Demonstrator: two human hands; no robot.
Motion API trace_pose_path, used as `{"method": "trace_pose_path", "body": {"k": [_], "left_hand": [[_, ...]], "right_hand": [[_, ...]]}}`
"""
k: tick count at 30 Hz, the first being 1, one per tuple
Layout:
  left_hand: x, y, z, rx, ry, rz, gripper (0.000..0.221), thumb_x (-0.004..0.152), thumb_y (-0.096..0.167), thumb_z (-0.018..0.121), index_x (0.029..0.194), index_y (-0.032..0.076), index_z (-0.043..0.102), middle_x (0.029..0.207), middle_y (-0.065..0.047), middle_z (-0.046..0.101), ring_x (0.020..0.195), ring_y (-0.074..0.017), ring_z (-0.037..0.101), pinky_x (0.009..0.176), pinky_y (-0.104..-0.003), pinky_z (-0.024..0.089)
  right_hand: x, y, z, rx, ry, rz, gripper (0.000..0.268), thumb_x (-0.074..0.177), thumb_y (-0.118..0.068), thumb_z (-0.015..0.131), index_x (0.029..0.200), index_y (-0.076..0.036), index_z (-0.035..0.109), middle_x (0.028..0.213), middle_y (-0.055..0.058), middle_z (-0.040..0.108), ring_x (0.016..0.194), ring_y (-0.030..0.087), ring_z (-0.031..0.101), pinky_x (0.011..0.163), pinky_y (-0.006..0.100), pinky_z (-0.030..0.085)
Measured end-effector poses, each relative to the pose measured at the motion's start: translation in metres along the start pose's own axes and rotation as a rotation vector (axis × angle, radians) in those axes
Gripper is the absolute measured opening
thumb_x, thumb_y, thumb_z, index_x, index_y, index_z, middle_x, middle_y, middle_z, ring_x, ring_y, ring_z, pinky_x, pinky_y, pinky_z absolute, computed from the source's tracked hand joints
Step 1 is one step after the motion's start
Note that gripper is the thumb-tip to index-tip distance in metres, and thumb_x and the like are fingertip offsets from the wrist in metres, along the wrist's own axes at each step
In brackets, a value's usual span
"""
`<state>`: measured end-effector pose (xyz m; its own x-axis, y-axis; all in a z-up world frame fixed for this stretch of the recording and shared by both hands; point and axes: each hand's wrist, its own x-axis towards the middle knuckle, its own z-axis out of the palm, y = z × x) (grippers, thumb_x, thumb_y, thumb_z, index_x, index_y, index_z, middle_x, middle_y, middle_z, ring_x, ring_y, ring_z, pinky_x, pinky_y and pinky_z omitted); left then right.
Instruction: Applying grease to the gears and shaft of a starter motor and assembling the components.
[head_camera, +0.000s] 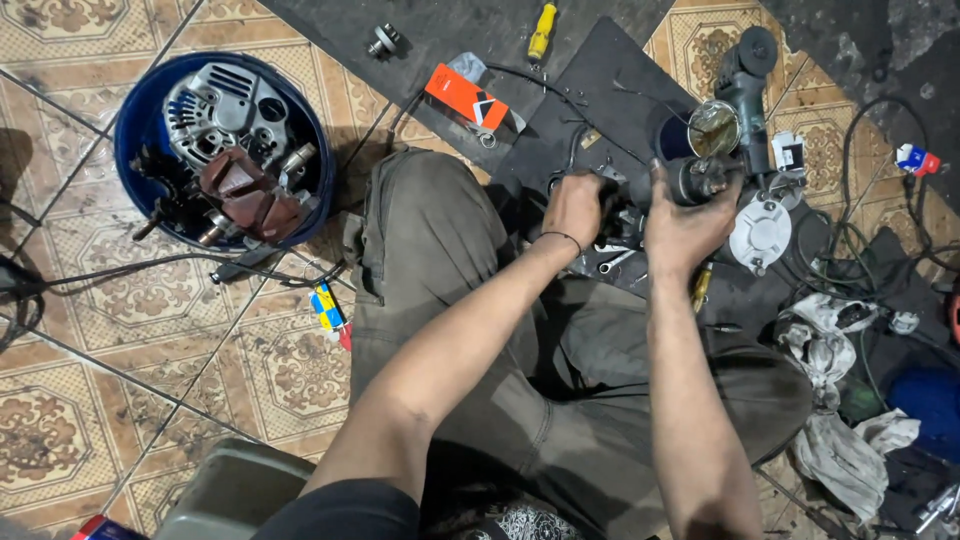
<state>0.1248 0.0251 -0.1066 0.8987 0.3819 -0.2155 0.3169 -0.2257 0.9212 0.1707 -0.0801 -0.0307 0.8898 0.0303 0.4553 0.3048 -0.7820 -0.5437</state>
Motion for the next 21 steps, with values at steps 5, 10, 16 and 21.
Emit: {"method": "trace_pose_path", "body": {"k": [5,10,16,21], "left_hand": [[0.007,0.005,0.0,0.016,-0.001,0.045,0.037,0.093,0.011,0.042,0.092,-0.003,0.076,0.093,-0.026,0.075,0.095,-0.046,0.074,0.082,-0.054,0.063],[-0.003,0.002,0.007,0.3,0.208,0.249,0.024,0.091,0.001,0.056,0.095,0.001,0.079,0.137,-0.023,0.059,0.116,-0.0499,0.063,0.1,-0.047,0.06],[0.009,-0.007,0.018,0.316,0.196,0.265,0.025,0.091,0.001,0.056,0.097,-0.001,0.08,0.145,-0.025,0.049,0.124,-0.0584,0.055,0.108,-0.054,0.054],[0.018,-0.018,0.03,0.366,0.201,0.267,0.022,0.09,0.002,0.06,0.096,0.007,0.08,0.148,-0.018,0.046,0.124,-0.0548,0.057,0.108,-0.047,0.055]], "right_hand": [[0.004,-0.001,0.002,-0.005,-0.012,0.008,0.054,0.07,-0.021,0.1,0.112,-0.01,0.067,0.101,0.018,0.077,0.106,0.045,0.07,0.093,0.057,0.054],[-0.002,0.006,0.008,-0.068,-0.033,0.038,0.059,0.069,-0.025,0.099,0.115,-0.01,0.066,0.105,0.018,0.075,0.106,0.047,0.069,0.093,0.059,0.053],[-0.002,0.012,0.013,-0.089,-0.032,0.065,0.061,0.069,-0.028,0.099,0.116,-0.011,0.065,0.106,0.018,0.075,0.107,0.046,0.069,0.092,0.061,0.053],[-0.01,0.009,0.011,-0.039,-0.02,0.064,0.063,0.071,-0.026,0.099,0.122,-0.013,0.063,0.11,0.018,0.075,0.11,0.045,0.068,0.094,0.058,0.053]]}}
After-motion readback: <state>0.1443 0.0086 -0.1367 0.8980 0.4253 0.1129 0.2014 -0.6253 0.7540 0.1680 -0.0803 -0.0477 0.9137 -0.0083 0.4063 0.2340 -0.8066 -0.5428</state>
